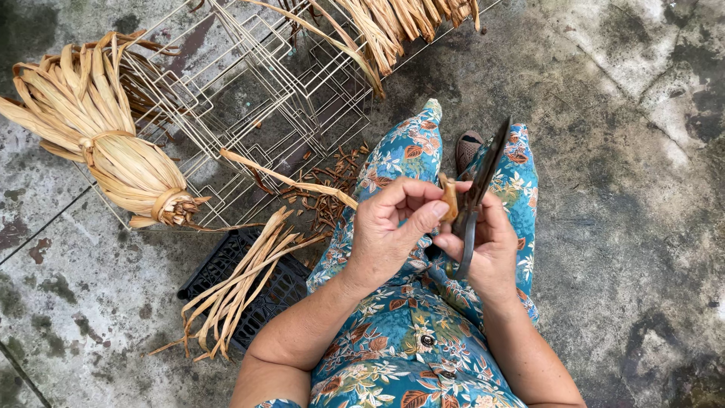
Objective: The person sits on the ground and trims dried palm leaf strips with scissors, cutting off dark edges and discarding trimmings onto the ground. They place trimmed strips into a black crate and reach into wire racks holding bundles of dried leaves to pull out more strips to trim.
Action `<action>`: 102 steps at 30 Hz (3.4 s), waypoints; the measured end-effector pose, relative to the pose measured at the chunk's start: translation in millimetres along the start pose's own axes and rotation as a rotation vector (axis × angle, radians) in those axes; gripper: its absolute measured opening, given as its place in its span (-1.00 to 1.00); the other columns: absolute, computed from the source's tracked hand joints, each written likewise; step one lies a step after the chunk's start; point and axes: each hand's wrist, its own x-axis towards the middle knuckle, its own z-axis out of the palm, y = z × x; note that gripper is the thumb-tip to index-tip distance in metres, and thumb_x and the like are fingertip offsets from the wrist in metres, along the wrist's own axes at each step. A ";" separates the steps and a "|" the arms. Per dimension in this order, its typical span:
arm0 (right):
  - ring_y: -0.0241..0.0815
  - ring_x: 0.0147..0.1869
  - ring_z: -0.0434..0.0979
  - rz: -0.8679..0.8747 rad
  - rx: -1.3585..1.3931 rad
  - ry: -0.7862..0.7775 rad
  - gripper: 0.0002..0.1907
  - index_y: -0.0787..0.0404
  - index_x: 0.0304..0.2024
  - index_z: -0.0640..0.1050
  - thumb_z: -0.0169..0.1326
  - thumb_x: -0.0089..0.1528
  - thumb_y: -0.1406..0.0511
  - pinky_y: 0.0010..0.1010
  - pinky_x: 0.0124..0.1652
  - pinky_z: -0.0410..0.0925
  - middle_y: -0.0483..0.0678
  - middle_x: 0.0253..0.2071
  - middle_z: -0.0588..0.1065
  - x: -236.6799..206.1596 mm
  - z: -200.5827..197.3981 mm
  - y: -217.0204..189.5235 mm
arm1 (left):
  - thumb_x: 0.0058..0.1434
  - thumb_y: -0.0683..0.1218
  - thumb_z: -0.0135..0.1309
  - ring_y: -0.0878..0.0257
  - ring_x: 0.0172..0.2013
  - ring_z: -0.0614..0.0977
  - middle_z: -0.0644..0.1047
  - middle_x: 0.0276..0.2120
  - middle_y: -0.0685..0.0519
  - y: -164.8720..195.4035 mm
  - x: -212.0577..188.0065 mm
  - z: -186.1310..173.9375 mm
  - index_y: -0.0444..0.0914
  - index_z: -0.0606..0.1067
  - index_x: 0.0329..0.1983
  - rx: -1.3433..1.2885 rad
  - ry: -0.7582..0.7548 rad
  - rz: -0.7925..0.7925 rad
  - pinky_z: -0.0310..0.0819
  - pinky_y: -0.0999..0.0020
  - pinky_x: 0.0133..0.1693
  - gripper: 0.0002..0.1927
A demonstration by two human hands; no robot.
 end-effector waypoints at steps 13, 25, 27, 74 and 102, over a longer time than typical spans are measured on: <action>-0.22 -0.38 0.41 -0.194 0.392 0.278 -0.51 0.24 0.24 0.31 0.24 0.35 0.33 -0.46 -0.27 0.33 0.13 -0.19 0.55 -6.4 -65.1 -19.1 | 0.38 0.19 -0.07 0.39 -0.44 0.63 0.59 0.07 -0.08 -65.1 -31.6 -45.6 -0.14 0.44 0.18 -0.531 -0.109 -0.567 0.43 0.59 -0.53 -0.56; -0.44 -0.45 0.32 -0.339 0.788 0.130 -0.75 0.17 -0.30 0.43 0.03 0.46 0.21 -0.56 -0.39 0.18 -0.14 -0.30 0.48 -62.7 -269.8 50.6 | 0.49 -0.05 0.00 0.45 -0.49 0.50 0.60 -0.24 -0.01 3.8 44.0 -197.3 -0.28 0.48 0.16 -0.514 0.578 0.061 0.36 0.58 -0.51 -0.72; -0.46 -0.43 0.33 -0.335 0.786 0.114 -0.71 0.19 -0.32 0.44 0.01 0.52 0.26 -0.60 -0.38 0.19 -0.15 -0.31 0.45 -71.7 -292.6 56.9 | 0.45 -0.02 -0.01 0.46 -0.56 0.47 0.60 -0.33 0.03 20.2 49.8 -210.6 -0.26 0.48 0.15 -0.511 0.667 0.086 0.28 0.59 -0.58 -0.69; -0.45 -0.25 0.50 0.569 -0.126 -0.292 -0.16 0.28 0.27 0.49 0.42 -0.02 0.13 -0.67 -0.40 0.30 -0.14 -0.21 0.60 8.4 -94.5 39.1 | 0.37 -0.11 0.06 0.51 -0.55 0.41 0.47 -0.59 0.21 4.9 21.2 -103.4 -0.12 0.60 0.14 0.737 -0.393 -0.243 0.35 0.50 -0.49 -0.70; -0.34 -0.06 0.61 0.356 -0.064 -0.228 -0.36 0.29 0.27 0.44 0.30 0.15 0.44 -0.51 -0.06 0.49 -0.09 -0.08 0.59 -0.9 -27.9 52.6 | 0.31 -0.01 0.22 0.14 0.12 0.66 0.61 0.07 -0.05 -54.4 -23.1 -48.5 -0.28 0.59 0.01 0.514 0.039 0.018 0.55 0.25 0.17 -0.69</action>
